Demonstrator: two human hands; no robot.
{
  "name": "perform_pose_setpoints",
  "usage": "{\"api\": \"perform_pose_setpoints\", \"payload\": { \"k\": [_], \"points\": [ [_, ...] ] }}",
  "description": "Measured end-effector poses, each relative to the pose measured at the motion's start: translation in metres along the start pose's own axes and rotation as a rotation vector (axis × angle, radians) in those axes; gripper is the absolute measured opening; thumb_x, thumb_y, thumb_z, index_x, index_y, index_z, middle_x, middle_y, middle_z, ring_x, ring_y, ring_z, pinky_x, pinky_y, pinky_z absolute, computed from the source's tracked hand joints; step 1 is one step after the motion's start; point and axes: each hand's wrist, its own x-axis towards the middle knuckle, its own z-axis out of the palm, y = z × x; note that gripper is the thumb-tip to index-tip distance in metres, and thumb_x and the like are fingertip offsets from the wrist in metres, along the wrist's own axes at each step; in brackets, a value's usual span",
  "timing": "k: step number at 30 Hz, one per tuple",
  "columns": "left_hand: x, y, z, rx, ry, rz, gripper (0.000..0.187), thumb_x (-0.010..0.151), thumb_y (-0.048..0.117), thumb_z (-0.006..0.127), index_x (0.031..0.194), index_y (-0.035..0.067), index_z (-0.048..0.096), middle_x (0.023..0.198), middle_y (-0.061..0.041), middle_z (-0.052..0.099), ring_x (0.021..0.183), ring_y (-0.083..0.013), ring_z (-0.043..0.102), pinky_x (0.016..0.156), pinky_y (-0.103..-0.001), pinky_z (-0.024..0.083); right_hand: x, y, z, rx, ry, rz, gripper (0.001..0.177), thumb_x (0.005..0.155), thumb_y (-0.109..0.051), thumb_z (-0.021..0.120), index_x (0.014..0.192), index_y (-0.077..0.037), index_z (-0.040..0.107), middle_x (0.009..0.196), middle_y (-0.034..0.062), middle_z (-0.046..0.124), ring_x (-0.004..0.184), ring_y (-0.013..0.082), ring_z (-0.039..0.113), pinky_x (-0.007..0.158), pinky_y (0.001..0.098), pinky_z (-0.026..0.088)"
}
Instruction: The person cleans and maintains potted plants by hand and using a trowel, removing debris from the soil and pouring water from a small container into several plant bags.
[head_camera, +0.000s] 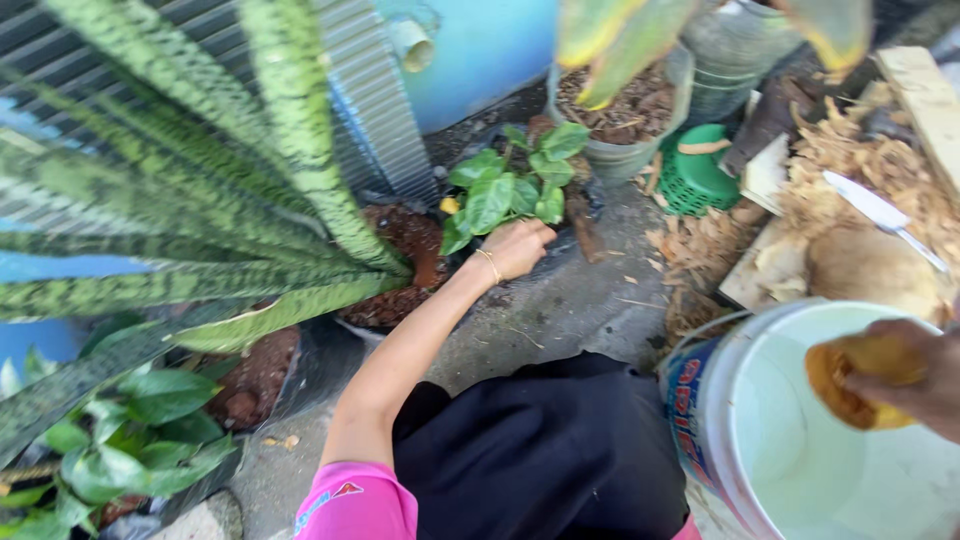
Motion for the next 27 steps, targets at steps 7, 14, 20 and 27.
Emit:
{"api": "perform_pose_setpoints", "payload": {
  "k": [7,14,20,27],
  "points": [
    [0.049,-0.014,0.049,0.218,0.269,-0.084,0.011,0.088,0.015,0.068,0.099,0.011,0.069,0.1,-0.012,0.071,0.087,-0.0353,0.072,0.072,-0.049,0.058,0.041,0.023,0.143,-0.174,0.0,-0.14,0.079,0.066,-0.05,0.084,0.134,-0.024,0.053,0.116,0.0239,0.064,0.108,0.0424,0.069,0.082,0.0537,0.061],
    [0.06,0.018,0.06,0.216,0.265,-0.181,0.013,0.092,0.019,0.069,0.094,0.006,0.066,0.094,-0.015,0.071,0.084,-0.0389,0.07,0.073,-0.051,0.056,0.04,0.004,0.165,0.191,-0.071,-0.174,0.066,0.069,-0.035,0.084,0.128,-0.023,0.057,0.112,0.024,0.061,0.081,0.0434,0.072,0.069,0.0498,0.061],
    [0.052,0.005,0.03,0.308,0.508,0.012,0.025,0.084,0.007,0.069,0.109,0.006,0.071,0.107,-0.012,0.073,0.099,-0.0344,0.068,0.086,-0.046,0.054,0.073,0.061,0.133,0.704,-0.483,-0.026,0.054,0.079,-0.028,0.071,0.132,-0.021,0.062,0.11,0.0184,0.071,0.079,0.0282,0.073,0.06,0.0449,0.068],
    [0.037,-0.016,0.001,0.169,0.57,0.004,0.021,0.082,0.005,0.071,0.101,0.01,0.077,0.101,-0.007,0.077,0.103,-0.035,0.066,0.097,-0.047,0.049,0.083,0.146,0.095,1.131,-0.247,-0.105,0.06,0.1,-0.02,0.064,0.156,-0.001,0.057,0.09,0.0338,0.054,0.07,0.034,0.061,0.063,0.0489,0.067]
  ]
}}
